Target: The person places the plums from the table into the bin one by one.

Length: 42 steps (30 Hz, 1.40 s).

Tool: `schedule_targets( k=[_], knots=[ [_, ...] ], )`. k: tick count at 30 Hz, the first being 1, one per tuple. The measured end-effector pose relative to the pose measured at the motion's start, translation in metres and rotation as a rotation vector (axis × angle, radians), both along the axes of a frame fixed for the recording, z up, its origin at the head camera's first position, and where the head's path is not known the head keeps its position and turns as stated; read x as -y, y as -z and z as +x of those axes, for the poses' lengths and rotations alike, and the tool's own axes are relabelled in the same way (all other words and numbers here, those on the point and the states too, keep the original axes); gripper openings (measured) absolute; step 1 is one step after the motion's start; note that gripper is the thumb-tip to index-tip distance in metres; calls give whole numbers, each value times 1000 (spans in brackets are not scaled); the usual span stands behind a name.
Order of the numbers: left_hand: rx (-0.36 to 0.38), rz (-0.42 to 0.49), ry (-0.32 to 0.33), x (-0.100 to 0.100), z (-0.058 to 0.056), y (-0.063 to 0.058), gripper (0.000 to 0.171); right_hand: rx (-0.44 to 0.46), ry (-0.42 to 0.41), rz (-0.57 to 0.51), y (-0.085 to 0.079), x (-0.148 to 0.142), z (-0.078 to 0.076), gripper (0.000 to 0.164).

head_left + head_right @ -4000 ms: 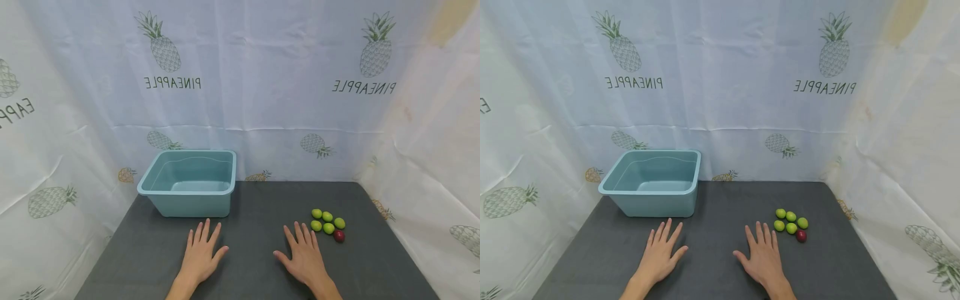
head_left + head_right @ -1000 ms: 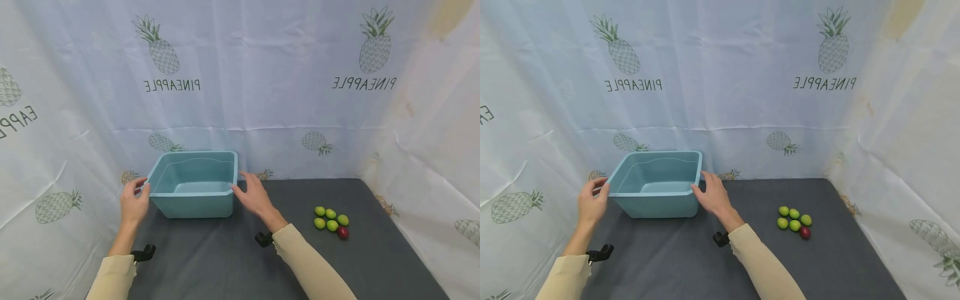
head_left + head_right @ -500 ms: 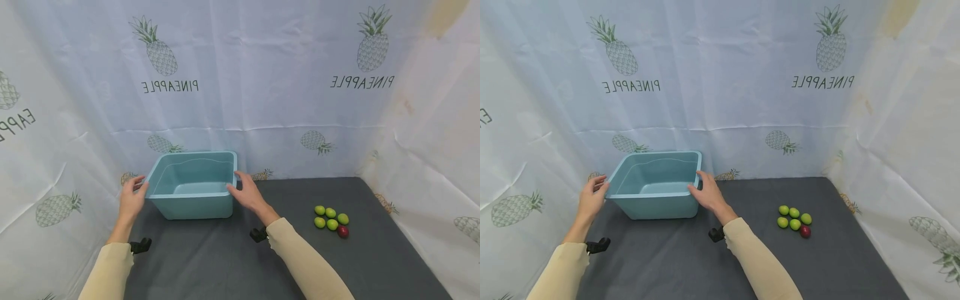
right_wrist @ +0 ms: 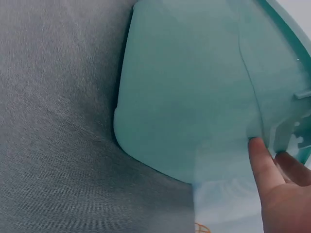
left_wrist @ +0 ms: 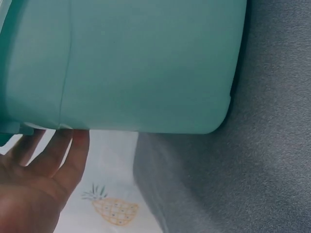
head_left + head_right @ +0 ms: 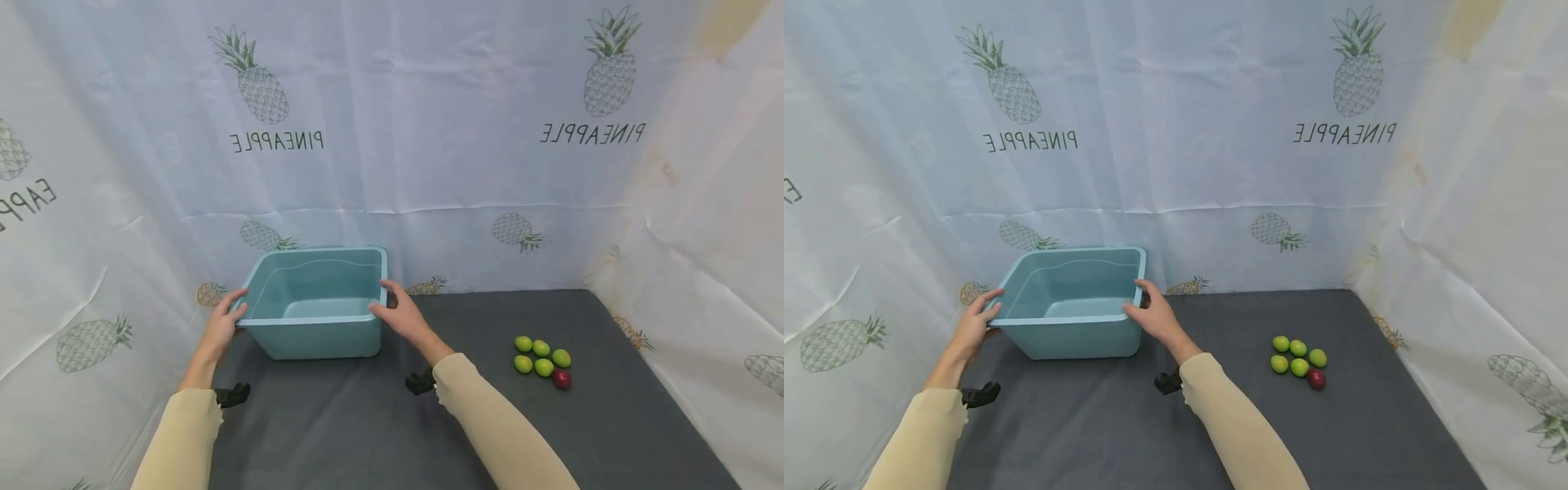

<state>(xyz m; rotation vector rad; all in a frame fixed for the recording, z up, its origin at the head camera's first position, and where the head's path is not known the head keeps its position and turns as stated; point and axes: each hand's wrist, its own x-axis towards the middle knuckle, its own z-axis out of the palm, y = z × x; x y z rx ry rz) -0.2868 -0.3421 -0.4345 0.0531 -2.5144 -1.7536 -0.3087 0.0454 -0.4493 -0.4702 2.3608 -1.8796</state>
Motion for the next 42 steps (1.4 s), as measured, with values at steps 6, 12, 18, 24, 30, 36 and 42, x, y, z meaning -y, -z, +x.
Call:
schedule_targets(
  k=[6, 12, 18, 24, 30, 36, 42],
  knots=[
    [27, 38, 36, -3, 11, -8, 56, 27, 11, -29, 0, 0, 3, 67],
    [13, 22, 45, -2, 13, 4, 56, 60, 29, -17, -1, -8, 7, 65],
    [23, 11, 84, -1, 18, 5, 56, 86, 13, -54, 1, -15, 11, 66],
    [43, 10, 84, -6, 22, 5, 57, 98, 3, -48, 1, -25, 16, 66],
    [29, 13, 69, -15, 24, 4, 57, 108, 0, -94, -2, -36, 22, 67],
    [31, 22, 74, -19, 28, 3, 58, 99, -4, -80, -2, -42, 26, 67],
    [33, 30, 71, -22, 30, 6, 57, 104, 8, -86, -1, -47, 31, 68]
  ],
)
